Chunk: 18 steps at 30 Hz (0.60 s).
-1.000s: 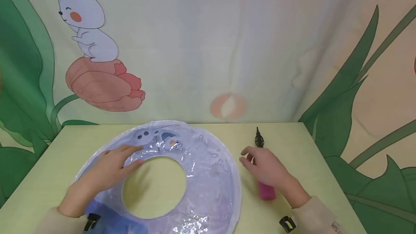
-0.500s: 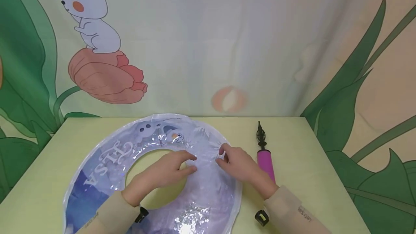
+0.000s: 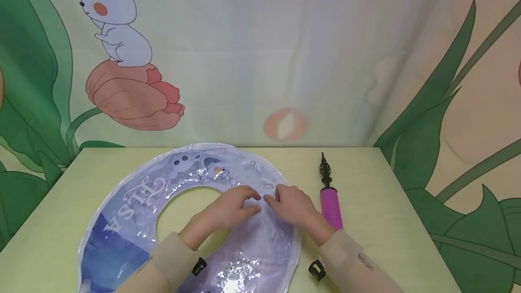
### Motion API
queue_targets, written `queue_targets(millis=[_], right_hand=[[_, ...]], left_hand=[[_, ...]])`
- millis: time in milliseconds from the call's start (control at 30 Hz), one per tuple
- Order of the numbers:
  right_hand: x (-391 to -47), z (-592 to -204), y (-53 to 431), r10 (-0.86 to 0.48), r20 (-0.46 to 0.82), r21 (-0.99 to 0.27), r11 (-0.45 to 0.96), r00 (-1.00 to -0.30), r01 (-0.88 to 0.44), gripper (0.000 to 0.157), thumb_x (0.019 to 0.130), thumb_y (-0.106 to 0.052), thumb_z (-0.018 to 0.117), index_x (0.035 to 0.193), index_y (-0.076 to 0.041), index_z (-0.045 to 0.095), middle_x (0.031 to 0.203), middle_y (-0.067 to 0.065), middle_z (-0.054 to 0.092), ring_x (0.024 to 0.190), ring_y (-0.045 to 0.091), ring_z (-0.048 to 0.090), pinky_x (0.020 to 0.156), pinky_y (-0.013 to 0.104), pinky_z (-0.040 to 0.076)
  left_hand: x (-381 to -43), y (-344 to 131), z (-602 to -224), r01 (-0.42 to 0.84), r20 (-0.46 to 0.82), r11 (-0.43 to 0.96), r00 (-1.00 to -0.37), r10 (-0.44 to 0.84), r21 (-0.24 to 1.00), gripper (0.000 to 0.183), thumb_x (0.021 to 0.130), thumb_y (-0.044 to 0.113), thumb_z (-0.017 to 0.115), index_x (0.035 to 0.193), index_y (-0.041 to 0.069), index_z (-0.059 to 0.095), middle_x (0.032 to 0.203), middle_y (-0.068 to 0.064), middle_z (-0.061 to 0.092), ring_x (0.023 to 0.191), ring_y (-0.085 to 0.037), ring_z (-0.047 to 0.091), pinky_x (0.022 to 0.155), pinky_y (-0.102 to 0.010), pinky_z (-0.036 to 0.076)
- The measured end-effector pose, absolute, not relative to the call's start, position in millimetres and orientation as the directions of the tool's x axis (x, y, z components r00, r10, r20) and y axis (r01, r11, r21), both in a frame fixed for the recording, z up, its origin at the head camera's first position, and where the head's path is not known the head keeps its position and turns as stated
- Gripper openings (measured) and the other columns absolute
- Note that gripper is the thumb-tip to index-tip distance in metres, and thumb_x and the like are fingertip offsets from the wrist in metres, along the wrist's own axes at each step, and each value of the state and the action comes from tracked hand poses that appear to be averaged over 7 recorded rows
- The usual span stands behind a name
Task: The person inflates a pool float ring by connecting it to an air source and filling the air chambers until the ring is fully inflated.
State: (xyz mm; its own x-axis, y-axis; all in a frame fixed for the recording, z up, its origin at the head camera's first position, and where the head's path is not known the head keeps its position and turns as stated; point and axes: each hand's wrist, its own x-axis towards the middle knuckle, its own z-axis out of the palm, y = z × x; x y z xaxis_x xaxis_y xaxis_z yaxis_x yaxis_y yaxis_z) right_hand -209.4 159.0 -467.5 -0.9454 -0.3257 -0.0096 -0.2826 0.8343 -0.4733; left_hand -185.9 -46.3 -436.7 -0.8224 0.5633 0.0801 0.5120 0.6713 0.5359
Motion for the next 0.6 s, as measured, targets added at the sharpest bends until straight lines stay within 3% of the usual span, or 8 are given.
queue_targets(millis=[133, 233, 367, 600], right_hand=[[-213.0, -467.5, 156.4, -0.277, -0.061, -0.443, 0.868, -0.959, -0.222, 0.05, 0.101, -0.045, 0.04, 0.062, -0.015, 0.051, 0.056, -0.001, 0.045, 0.05, 0.014, 0.044, 0.046, 0.032, 0.036], [-214.8, -466.6, 155.8, -0.275, -0.087, -0.437, 0.874, -0.958, -0.211, 0.051, 0.103, -0.042, 0.037, 0.061, -0.015, 0.051, 0.056, 0.0, 0.043, 0.05, 0.016, 0.043, 0.047, 0.032, 0.035], [-216.4, -464.8, 156.9, -0.306, -0.1, -0.448, 0.863, -0.947, -0.232, 0.046, 0.102, -0.037, 0.041, 0.064, -0.015, 0.052, 0.057, 0.0, 0.045, 0.051, 0.015, 0.044, 0.048, 0.032, 0.037], [-220.1, -461.6, 163.1, -0.381, -0.056, -0.49, 0.816, -0.923, -0.307, 0.019, 0.095, -0.026, 0.056, 0.079, -0.016, 0.058, 0.062, -0.004, 0.053, 0.054, 0.012, 0.049, 0.051, 0.03, 0.042]], left_hand=[[-193.6, -40.7, -446.9, 0.491, 0.055, 0.694, -0.834, 0.548, 0.526, 0.031, 0.091, 0.023, 0.064, 0.112, 0.001, 0.066, 0.111, -0.011, 0.065, 0.108, -0.027, 0.059, 0.093, -0.038, 0.044], [-197.9, -37.9, -451.7, 0.501, 0.047, 0.714, -0.833, 0.552, 0.489, 0.032, 0.089, 0.024, 0.066, 0.113, 0.002, 0.067, 0.109, -0.01, 0.065, 0.105, -0.026, 0.06, 0.092, -0.037, 0.045], [-200.7, -36.2, -453.8, 0.526, 0.026, 0.743, -0.823, 0.568, 0.414, 0.037, 0.088, 0.027, 0.067, 0.116, 0.003, 0.066, 0.113, -0.009, 0.064, 0.107, -0.028, 0.059, 0.093, -0.038, 0.044], [-203.4, -36.1, -450.9, 0.497, -0.014, 0.822, -0.854, 0.521, 0.279, 0.046, 0.087, 0.034, 0.068, 0.129, 0.015, 0.061, 0.138, -0.008, 0.048, 0.126, -0.031, 0.042, 0.096, -0.054, 0.037]])
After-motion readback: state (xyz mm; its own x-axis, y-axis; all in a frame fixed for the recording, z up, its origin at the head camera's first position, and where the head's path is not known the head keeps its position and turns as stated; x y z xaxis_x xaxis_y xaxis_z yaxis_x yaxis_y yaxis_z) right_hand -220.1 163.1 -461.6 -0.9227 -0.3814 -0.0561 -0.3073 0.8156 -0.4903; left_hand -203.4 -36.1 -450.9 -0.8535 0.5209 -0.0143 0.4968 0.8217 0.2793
